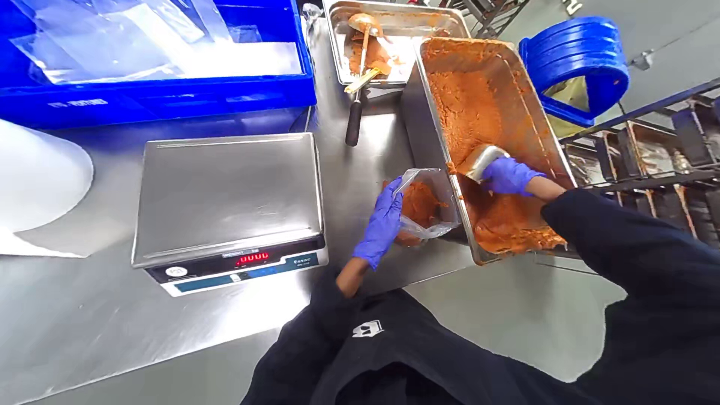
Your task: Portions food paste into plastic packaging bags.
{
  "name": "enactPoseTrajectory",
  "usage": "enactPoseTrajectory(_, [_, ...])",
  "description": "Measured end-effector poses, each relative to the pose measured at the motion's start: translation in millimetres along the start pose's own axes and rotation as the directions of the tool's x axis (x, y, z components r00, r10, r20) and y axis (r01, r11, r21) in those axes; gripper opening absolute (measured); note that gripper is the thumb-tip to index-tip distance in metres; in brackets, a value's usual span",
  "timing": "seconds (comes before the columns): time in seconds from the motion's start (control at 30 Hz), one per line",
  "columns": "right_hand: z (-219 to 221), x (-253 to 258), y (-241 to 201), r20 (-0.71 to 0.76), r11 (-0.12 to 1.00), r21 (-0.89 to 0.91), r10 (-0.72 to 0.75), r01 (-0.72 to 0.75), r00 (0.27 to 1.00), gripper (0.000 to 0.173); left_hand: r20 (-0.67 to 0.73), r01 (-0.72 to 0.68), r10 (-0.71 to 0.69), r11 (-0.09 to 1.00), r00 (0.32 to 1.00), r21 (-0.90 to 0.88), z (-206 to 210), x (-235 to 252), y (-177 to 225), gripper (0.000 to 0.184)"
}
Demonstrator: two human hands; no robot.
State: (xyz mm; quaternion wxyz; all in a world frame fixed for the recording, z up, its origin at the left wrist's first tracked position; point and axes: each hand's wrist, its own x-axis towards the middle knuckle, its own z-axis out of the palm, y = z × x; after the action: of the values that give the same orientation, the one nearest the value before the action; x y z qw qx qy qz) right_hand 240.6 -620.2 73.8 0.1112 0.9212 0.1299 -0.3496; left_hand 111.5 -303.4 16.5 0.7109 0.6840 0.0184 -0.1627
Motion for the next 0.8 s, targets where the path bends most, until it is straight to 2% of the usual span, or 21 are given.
enactPoseTrajectory(0.1, [6,-13,-45,0.196,0.992,0.004,-0.123,0.124,0.973,0.018,-0.009,0.018,-0.018,1.000,1.000,-0.012,0,-2,1,0.047])
enactPoseTrajectory(0.2, [20,-39,-45,0.134,0.960,0.229,-0.197,0.164,0.971,0.025,-0.014,0.017,-0.018,0.999,1.000,-0.040,0,-2,0,0.047])
enactPoseTrajectory(0.27, [26,-61,-37,0.050,0.900,0.428,-0.113,0.081,0.992,0.029,-0.009,0.013,-0.013,0.999,1.000,-0.046,-1,-1,0,0.047])
enactPoseTrajectory(0.33, [32,-86,-34,-0.032,0.783,0.621,0.047,-0.016,0.998,0.025,-0.002,0.010,-0.010,0.999,1.000,-0.048,-1,-1,0,0.047])
enactPoseTrajectory(0.43, [43,-122,-32,-0.138,0.554,0.831,0.294,-0.051,0.946,0.015,0.012,0.021,-0.020,0.999,1.000,-0.045,-1,-2,1,0.047])
enactPoseTrajectory(0.5, [48,-140,-31,-0.188,0.370,0.929,0.436,0.015,0.880,0.009,0.019,0.016,-0.016,0.999,1.000,-0.034,-1,-1,3,0.047])
enactPoseTrajectory(0.57, [57,-152,-26,-0.241,0.129,0.971,0.516,0.204,0.822,0.014,0.021,0.012,-0.012,1.000,1.000,-0.018,0,-1,4,0.047])
enactPoseTrajectory(0.6, [62,-155,-22,-0.271,0.042,0.955,0.529,0.294,0.804,0.018,0.018,0.015,-0.014,1.000,1.000,-0.018,0,0,5,0.047])
enactPoseTrajectory(0.67, [69,-157,-19,-0.330,-0.028,0.909,0.559,0.416,0.760,0.021,0.019,0.019,-0.018,1.000,1.000,-0.021,1,0,5,0.047])
enactPoseTrajectory(0.8, [62,-157,-26,-0.393,0.000,0.857,0.646,0.515,0.654,0.028,0.028,-0.003,0.004,1.000,1.000,-0.026,0,3,6,0.047])
